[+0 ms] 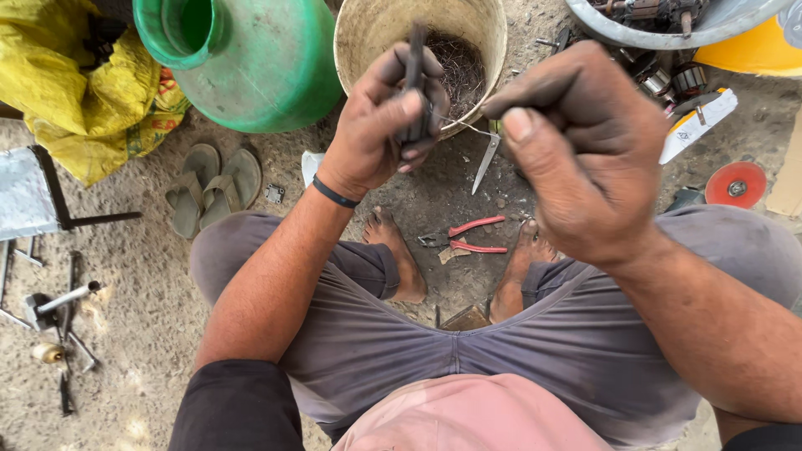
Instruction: The person sits on the ground and uses pliers and scissors to remove wire and small metal components from a cylindrical metal object. The removed wire pieces are dropped into a bucket, and the metal parts are placed into a larger container.
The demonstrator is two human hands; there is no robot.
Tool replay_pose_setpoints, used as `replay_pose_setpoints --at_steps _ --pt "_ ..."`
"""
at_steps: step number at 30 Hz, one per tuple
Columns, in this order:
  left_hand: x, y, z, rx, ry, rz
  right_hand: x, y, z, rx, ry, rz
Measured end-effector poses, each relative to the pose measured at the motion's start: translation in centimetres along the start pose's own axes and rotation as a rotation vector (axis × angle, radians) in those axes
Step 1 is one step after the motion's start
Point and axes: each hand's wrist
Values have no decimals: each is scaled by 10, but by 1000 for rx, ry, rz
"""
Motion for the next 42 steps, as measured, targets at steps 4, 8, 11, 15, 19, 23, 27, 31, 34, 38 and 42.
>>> replay_pose_setpoints --at_steps 4,8,11,15,19,23,27,31,34,38,42 --pt "-1 1 5 -239 1 927 16 -4 3 40 43 37" --pt "-15 -23 8 -281 141 1433 17 -3 2 83 23 -88" --pt "-20 -44 21 -284 432 1507 4 -9 -4 251 -133 -291" --pt "-4 -37 28 -332 353 1315 7 -5 4 190 -60 -312" --pt "7 -27 11 92 95 459 45 19 12 145 10 -184" --pt "16 -38 10 201 197 -28 56 30 2 149 -6 -269" --pt "36 -52 28 -16 402 -60 30 19 0 271 -159 -421" --pt "53 -50 33 -111 509 -180 7 10 4 350 -250 -486" --pt "57 -39 27 -158 473 -286 9 13 7 311 -232 -431" --pt "51 -30 23 -143 507 -331 25 18 9 144 -80 -327" --pt "44 -27 22 -138 533 -236 36 26 12 190 -57 -382"
Point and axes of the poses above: each hand's wrist, its own z-axis towards the middle knuckle, its own x-axis out of the back of the hand, y = z × x, and after that the axes turned 5 degrees about x, right-handed
